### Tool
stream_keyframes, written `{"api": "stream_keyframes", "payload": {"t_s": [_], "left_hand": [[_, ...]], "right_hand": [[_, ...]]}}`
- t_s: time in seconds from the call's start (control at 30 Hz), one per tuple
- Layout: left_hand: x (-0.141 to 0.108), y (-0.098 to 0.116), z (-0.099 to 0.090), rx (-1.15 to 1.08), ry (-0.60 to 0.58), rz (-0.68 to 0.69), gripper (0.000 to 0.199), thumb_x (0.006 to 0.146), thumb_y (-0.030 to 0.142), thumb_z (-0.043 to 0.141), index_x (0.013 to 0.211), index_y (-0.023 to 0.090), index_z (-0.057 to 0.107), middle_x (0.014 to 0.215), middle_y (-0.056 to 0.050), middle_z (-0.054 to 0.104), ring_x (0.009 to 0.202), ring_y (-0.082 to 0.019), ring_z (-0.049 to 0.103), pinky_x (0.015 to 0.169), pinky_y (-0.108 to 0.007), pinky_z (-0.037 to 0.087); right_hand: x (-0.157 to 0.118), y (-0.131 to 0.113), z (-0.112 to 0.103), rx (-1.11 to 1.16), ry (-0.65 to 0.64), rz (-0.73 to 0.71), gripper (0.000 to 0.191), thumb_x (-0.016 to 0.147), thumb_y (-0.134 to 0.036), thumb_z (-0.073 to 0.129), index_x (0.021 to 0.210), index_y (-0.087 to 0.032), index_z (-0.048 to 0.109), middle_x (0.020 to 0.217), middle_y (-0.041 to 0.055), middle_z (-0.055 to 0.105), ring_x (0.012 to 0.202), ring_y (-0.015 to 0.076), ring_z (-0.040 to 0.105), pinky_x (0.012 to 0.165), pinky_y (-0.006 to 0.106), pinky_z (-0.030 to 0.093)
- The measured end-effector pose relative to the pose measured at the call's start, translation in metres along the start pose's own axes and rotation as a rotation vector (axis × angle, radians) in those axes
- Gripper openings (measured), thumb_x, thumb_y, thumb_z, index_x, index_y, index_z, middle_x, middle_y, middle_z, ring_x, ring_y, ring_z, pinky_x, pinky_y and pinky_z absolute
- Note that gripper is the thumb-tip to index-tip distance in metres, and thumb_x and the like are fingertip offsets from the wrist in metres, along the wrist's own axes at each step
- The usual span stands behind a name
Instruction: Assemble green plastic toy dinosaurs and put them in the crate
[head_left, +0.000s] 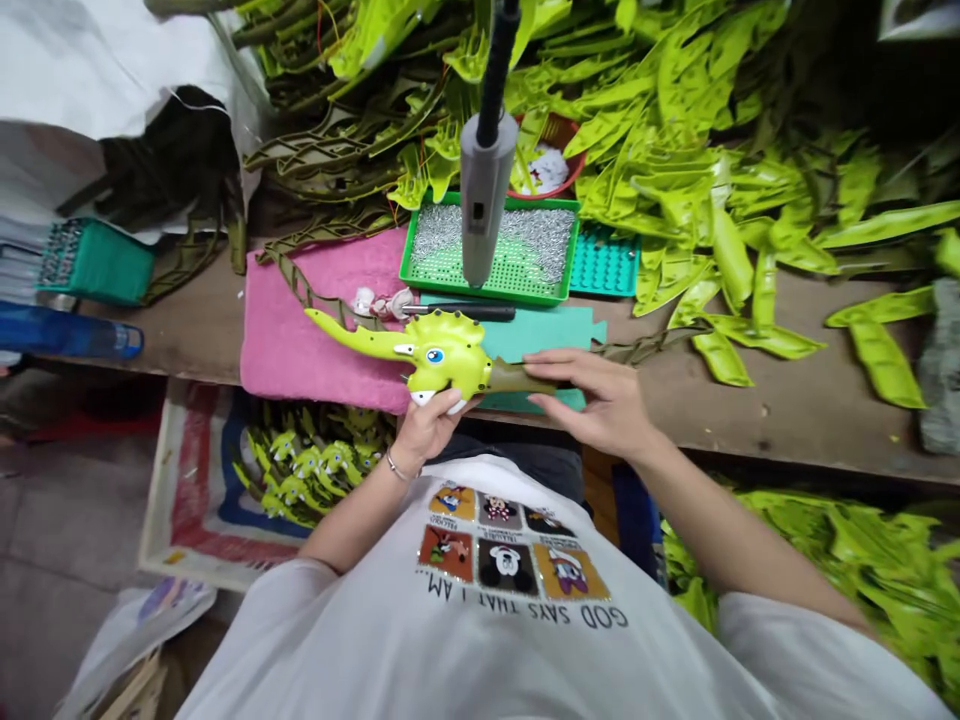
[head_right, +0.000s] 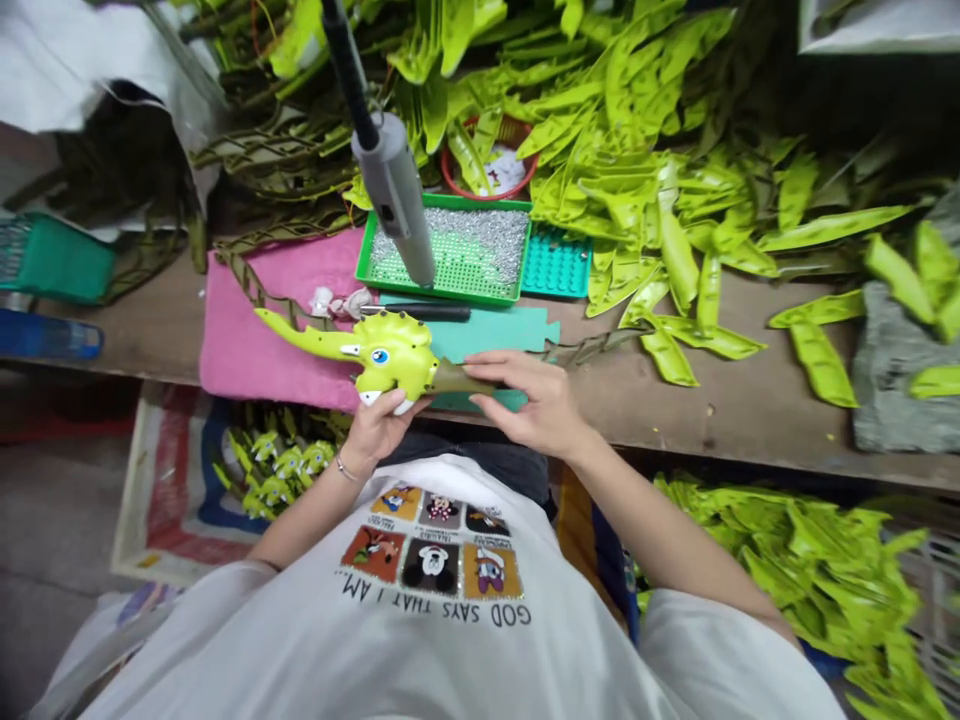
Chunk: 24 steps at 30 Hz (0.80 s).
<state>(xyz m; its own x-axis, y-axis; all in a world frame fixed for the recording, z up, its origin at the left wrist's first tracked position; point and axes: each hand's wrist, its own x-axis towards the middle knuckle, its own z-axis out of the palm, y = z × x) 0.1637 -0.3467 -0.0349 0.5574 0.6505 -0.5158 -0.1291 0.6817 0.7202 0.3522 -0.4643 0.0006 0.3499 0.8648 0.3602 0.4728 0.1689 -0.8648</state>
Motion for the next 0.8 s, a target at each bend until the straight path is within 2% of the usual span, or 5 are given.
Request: {"api": "stream_keyframes", "payload": {"t_s": [0.2, 0.33, 0.53, 0.7, 0.8], "left_hand": [[-0.003, -0.009, 0.009, 0.001, -0.070, 0.054, 0.060, 0.060, 0.046, 0.087, 0.113, 0.025, 0.068, 0.111, -0.005, 0.076, 0.113, -0.028, 0.068, 0.098, -0.045, 0.056], [-0.005, -0.019, 0.020, -0.052, 0.068, 0.140, 0.060, 0.058, 0.043, 0.091, 0.111, 0.024, 0.069, 0.107, -0.004, 0.077, 0.107, -0.024, 0.071, 0.093, -0.037, 0.057], [-0.009, -0.018, 0.017, -0.028, 0.163, 0.193, 0.057, 0.058, 0.038, 0.094, 0.108, 0.023, 0.071, 0.101, -0.003, 0.078, 0.101, -0.023, 0.073, 0.087, -0.031, 0.058], [-0.007, -0.016, 0.011, -0.056, 0.236, 0.216, 0.053, 0.056, 0.031, 0.096, 0.102, 0.024, 0.072, 0.101, 0.001, 0.078, 0.100, -0.018, 0.073, 0.088, -0.025, 0.057], [-0.016, -0.017, 0.009, -0.116, 0.151, 0.067, 0.046, 0.063, 0.043, 0.092, 0.099, 0.021, 0.073, 0.107, -0.003, 0.078, 0.107, -0.020, 0.072, 0.095, -0.028, 0.056]], "right_hand": [[-0.009, 0.014, 0.023, -0.075, 0.002, -0.011, 0.031, 0.082, -0.020, 0.070, 0.110, -0.032, 0.076, 0.111, 0.0037, 0.077, 0.095, 0.0206, 0.073, 0.087, 0.040, 0.060], [-0.009, 0.011, 0.028, -0.205, -0.027, -0.024, 0.024, 0.083, -0.026, 0.072, 0.106, -0.032, 0.078, 0.105, 0.0034, 0.078, 0.100, 0.0254, 0.072, 0.091, 0.047, 0.056], [0.009, -0.001, 0.011, -0.223, -0.381, 0.231, 0.038, 0.088, -0.038, 0.069, 0.122, -0.021, 0.072, 0.115, 0.0115, 0.075, 0.102, 0.0268, 0.072, 0.087, 0.039, 0.053], [0.038, 0.002, 0.010, -0.183, -0.551, 0.427, 0.029, 0.084, -0.035, 0.075, 0.109, -0.021, 0.078, 0.090, 0.0038, 0.079, 0.079, 0.0171, 0.069, 0.069, 0.025, 0.043], [0.052, 0.005, 0.019, -0.217, -0.628, 0.448, 0.032, 0.082, -0.037, 0.077, 0.110, -0.021, 0.078, 0.083, 0.0015, 0.077, 0.075, 0.0154, 0.066, 0.066, 0.024, 0.038]]}}
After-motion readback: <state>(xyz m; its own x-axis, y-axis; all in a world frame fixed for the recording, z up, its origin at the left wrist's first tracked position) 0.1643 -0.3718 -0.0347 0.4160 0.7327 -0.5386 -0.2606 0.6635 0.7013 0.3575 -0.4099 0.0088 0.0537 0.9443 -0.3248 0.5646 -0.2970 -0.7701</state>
